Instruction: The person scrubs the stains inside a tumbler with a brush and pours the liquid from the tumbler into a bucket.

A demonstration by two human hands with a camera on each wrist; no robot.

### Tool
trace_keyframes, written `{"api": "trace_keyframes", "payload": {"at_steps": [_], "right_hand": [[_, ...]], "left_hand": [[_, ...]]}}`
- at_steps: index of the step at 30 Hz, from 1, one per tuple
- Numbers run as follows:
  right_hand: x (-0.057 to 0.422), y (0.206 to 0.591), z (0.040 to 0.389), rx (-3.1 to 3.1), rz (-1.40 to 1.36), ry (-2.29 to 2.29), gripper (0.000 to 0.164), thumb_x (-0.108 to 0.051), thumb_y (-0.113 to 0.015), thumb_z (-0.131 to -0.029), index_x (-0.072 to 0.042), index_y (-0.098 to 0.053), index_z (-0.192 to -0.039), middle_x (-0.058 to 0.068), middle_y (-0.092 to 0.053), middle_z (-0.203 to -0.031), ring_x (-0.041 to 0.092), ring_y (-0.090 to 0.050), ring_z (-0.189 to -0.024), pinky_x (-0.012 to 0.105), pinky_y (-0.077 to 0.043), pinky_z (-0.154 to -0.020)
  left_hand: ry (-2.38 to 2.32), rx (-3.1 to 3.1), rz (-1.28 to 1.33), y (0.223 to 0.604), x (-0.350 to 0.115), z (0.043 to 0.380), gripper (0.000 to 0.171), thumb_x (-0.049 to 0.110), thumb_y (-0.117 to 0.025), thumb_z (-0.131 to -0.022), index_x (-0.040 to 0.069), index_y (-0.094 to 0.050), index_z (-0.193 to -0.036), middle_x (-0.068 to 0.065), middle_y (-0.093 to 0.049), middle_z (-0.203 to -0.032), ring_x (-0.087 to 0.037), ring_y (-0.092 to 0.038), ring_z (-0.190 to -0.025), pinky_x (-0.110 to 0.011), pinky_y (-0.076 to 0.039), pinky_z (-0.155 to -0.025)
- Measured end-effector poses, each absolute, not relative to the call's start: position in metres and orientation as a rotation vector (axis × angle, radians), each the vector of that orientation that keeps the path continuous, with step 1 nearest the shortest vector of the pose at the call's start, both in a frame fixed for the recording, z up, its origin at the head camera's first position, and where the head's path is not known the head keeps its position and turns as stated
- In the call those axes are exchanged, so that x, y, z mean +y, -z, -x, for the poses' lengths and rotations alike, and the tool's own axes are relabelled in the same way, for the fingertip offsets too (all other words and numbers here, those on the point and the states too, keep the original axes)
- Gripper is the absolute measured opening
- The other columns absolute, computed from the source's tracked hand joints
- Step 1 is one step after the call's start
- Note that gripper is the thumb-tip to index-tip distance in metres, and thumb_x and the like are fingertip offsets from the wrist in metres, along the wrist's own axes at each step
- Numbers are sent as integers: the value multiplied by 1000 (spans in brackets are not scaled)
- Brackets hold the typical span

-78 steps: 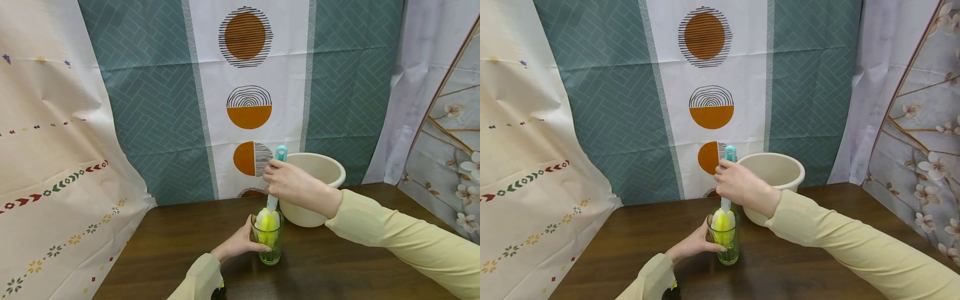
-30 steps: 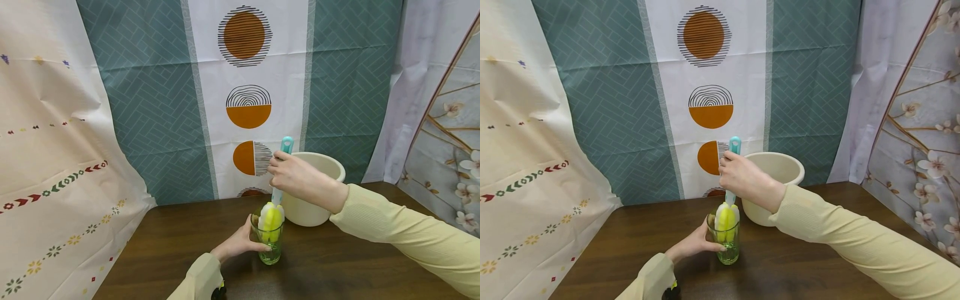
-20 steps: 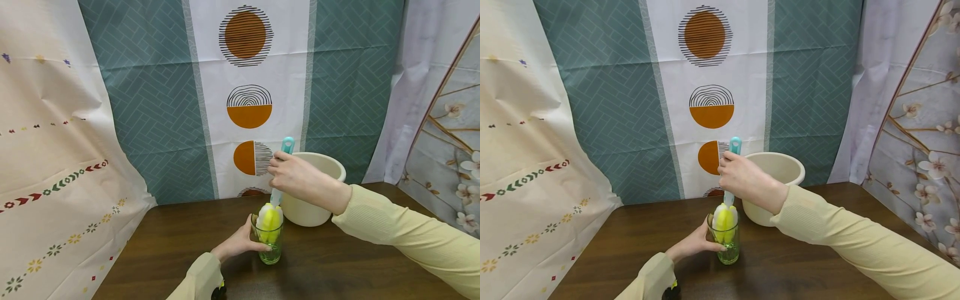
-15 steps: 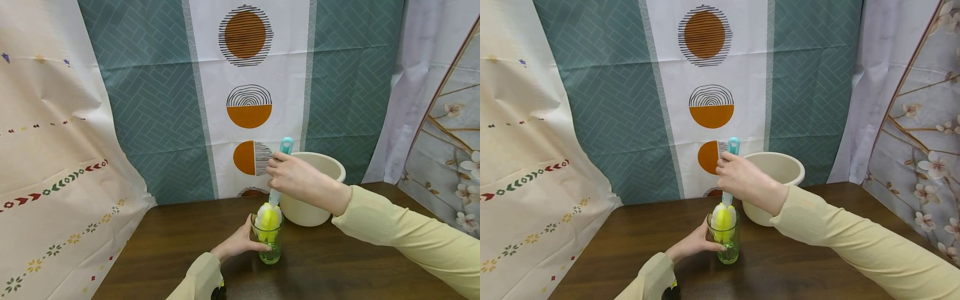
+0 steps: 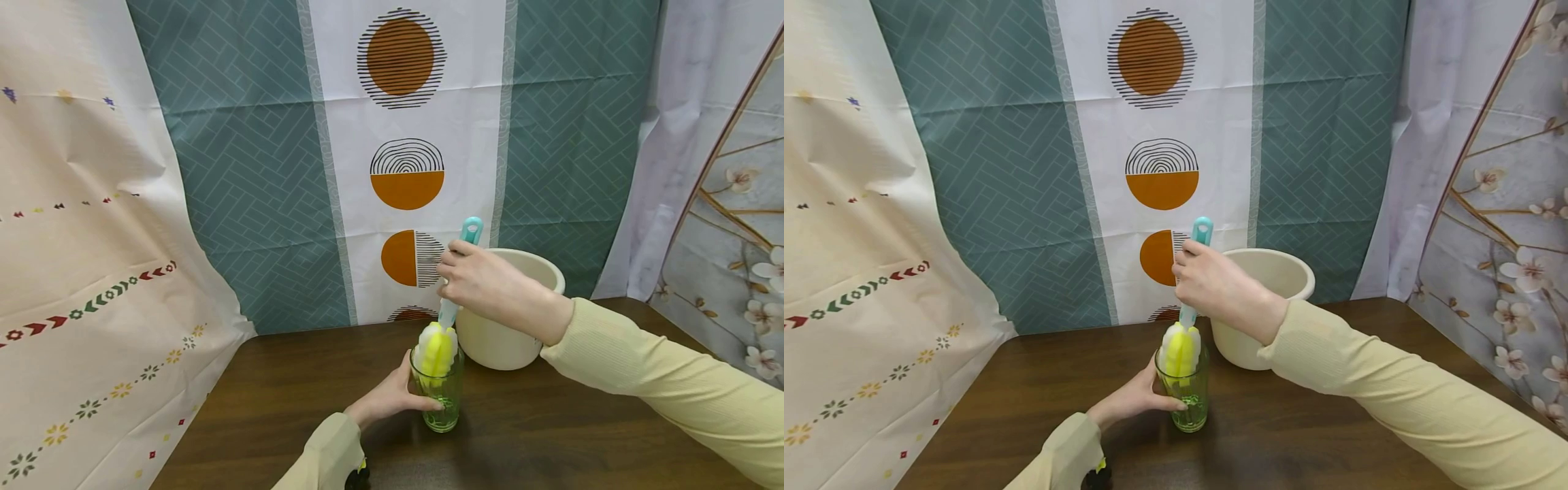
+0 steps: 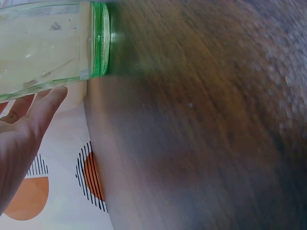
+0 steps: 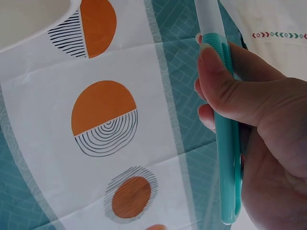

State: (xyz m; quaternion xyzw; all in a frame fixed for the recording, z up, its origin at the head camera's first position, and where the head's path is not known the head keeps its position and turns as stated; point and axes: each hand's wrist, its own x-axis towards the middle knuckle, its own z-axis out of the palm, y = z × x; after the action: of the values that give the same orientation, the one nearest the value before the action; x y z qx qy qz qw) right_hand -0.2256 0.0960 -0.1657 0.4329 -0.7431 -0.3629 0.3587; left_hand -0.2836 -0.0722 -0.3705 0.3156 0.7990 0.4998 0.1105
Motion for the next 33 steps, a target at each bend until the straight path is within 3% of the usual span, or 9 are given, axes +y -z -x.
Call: {"api": "trace_keyframes", "payload": {"at_steps": [11,20,33], "right_hand": [[100,166,227,-1910,-1090,929,16,-10,-61,-54,-16,-58,-68,3,-45,-62,19,-35,-63,30,-22,-64],[101,162,218,-1940,-1050,928,12,-12,-62,-53,-15,-58,-65,2,-45,-60,18,-34,-60,28,-22,-62],[103,163,218,-1952,-1061,928,13,-11,-62,-53,-14,-58,-65,2,-44,-59,18,-33,-59,28,-22,-62]], "left_hand": [[-1460,2358,-925,371,-73,283,78,26,-62,-55,27,-7,-110,8,-29,-104,-8,-27,-94,-37,-20,-73],[-1446,2391,-929,369,-73,281,75,32,-62,-54,27,-10,-109,8,-32,-101,-7,-27,-94,-37,-20,-73],[-1450,2362,-953,369,-73,282,69,25,-62,-56,23,-15,-106,6,-35,-99,-9,-30,-92,-36,-20,-73]]}}
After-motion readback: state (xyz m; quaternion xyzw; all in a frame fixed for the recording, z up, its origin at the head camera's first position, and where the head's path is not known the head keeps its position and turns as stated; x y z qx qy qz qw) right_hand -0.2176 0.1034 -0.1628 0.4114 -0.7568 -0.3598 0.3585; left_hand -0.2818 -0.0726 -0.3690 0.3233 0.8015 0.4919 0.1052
